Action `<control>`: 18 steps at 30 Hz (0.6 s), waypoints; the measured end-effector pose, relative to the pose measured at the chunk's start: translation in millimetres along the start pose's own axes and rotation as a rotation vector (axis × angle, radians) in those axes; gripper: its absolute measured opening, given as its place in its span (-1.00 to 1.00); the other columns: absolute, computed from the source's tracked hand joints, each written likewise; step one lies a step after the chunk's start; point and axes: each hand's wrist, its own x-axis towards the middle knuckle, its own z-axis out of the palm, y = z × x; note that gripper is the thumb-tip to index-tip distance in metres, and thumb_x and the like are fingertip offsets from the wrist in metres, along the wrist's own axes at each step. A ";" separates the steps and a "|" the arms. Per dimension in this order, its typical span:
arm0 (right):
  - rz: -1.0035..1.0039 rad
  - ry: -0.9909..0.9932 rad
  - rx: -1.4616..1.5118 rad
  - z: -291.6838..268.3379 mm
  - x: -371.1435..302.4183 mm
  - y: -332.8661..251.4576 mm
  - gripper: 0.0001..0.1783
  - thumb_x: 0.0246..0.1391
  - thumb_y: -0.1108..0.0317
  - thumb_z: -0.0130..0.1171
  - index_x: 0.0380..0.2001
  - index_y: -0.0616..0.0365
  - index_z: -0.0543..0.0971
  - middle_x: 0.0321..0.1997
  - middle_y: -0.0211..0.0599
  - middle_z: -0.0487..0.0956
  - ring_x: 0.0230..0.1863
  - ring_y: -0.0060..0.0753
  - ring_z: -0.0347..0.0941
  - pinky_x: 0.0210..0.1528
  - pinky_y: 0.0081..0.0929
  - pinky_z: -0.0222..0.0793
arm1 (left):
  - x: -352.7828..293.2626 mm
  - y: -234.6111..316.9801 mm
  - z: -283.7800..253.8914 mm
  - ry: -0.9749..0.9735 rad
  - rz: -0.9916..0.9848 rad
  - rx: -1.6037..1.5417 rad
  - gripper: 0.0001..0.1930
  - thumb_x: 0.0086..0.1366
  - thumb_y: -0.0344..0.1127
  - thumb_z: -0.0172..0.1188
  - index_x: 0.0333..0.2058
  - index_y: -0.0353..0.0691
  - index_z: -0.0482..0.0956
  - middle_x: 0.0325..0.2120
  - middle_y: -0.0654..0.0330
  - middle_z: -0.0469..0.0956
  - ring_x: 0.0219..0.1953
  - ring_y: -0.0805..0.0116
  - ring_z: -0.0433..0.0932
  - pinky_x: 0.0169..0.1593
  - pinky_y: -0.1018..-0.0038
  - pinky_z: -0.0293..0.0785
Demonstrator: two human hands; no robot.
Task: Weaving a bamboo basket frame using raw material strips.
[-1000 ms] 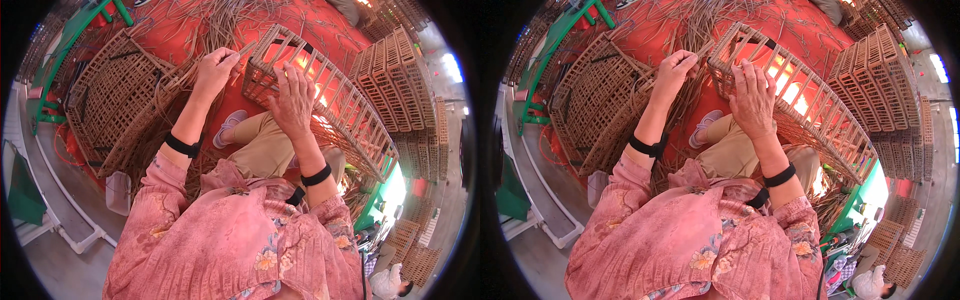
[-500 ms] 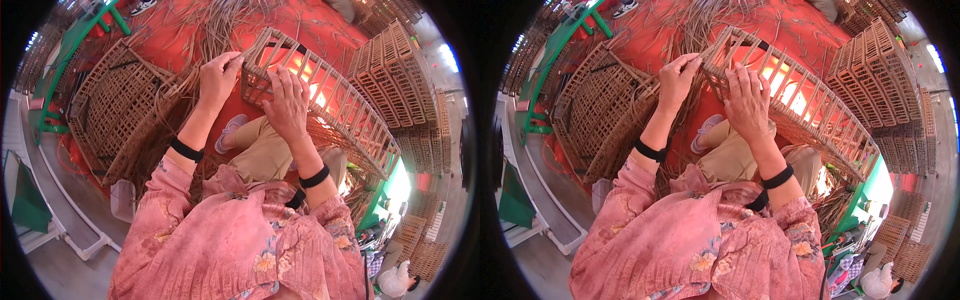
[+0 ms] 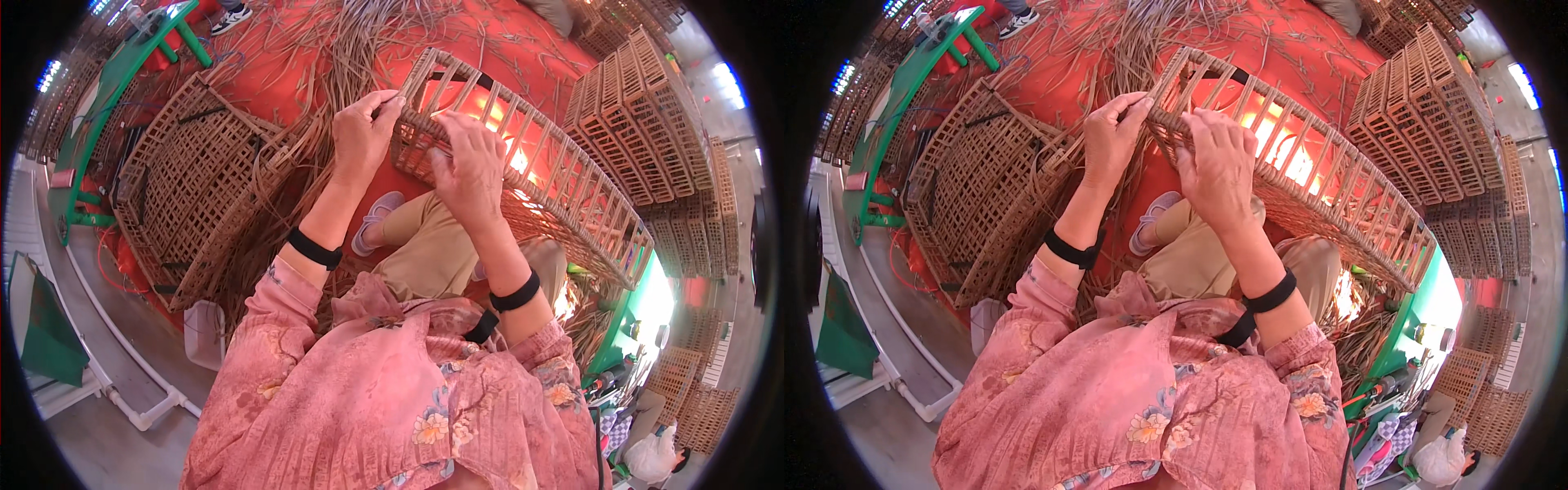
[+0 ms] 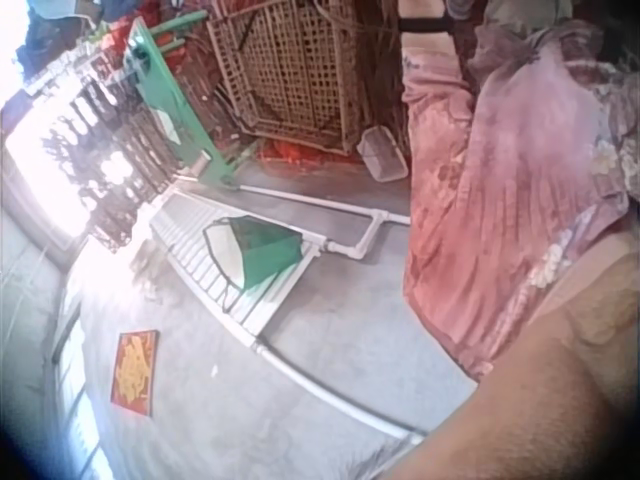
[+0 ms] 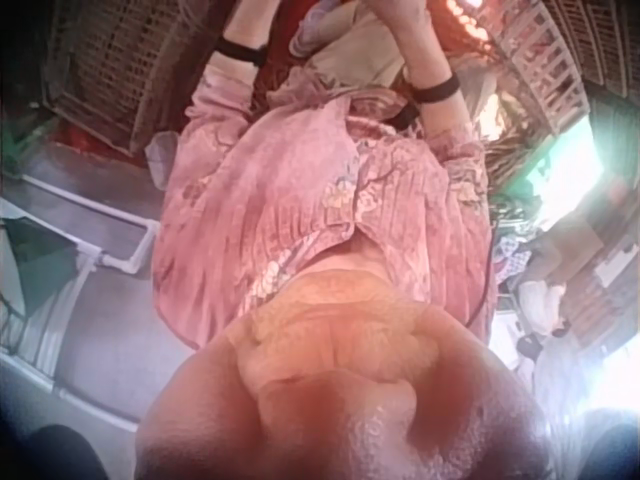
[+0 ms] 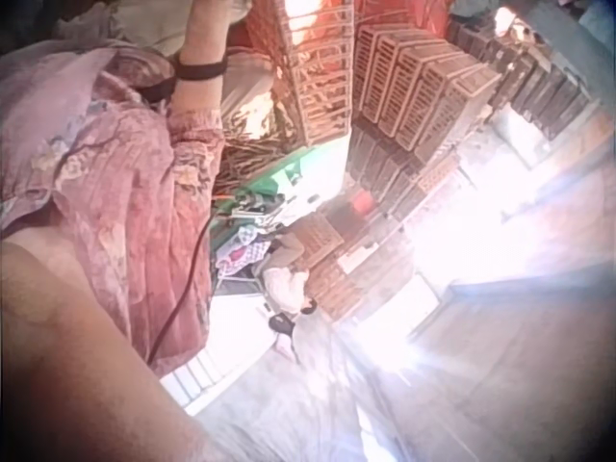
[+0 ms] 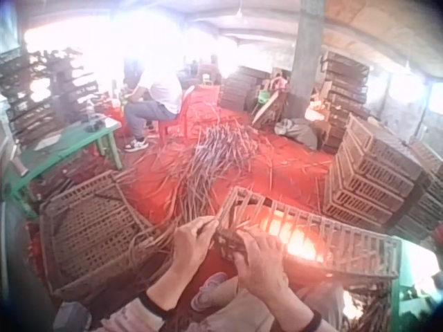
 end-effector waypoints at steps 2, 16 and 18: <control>0.024 0.059 0.071 0.9 10.9 5.4 -0.50 -0.03 0.45 0.25 0.06 0.15 0.49 0.08 -0.11 0.51 0.13 -0.07 0.41 0.20 -0.15 0.24 | 2.3 -5.1 3.1 -0.017 -0.031 -0.038 -0.77 0.27 -0.29 0.27 -0.20 -0.33 0.69 -0.51 0.08 0.66 -0.50 0.41 0.60 -0.34 0.48 0.48; 0.330 -0.353 0.242 26.1 90.0 43.9 -0.62 0.06 0.31 0.12 -0.08 0.24 0.64 -0.35 0.09 0.66 -0.36 -0.15 0.65 -0.21 -0.27 0.50 | 17.6 -3.4 -2.2 -0.105 -0.610 -0.685 -0.87 0.30 -0.34 0.29 -0.23 -0.24 0.71 -0.55 0.48 0.53 -0.56 0.78 0.35 -0.49 0.74 0.20; 0.449 -0.354 0.556 30.1 87.8 51.2 -0.62 0.05 0.34 0.14 -0.09 0.34 0.62 -0.45 -0.02 0.67 -0.51 -0.31 0.63 -0.35 -0.35 0.50 | 21.7 -17.2 6.2 -0.096 -0.537 -0.732 -0.83 0.30 -0.34 0.29 -0.24 -0.33 0.69 -0.53 0.33 0.59 -0.59 0.69 0.46 -0.55 0.70 0.34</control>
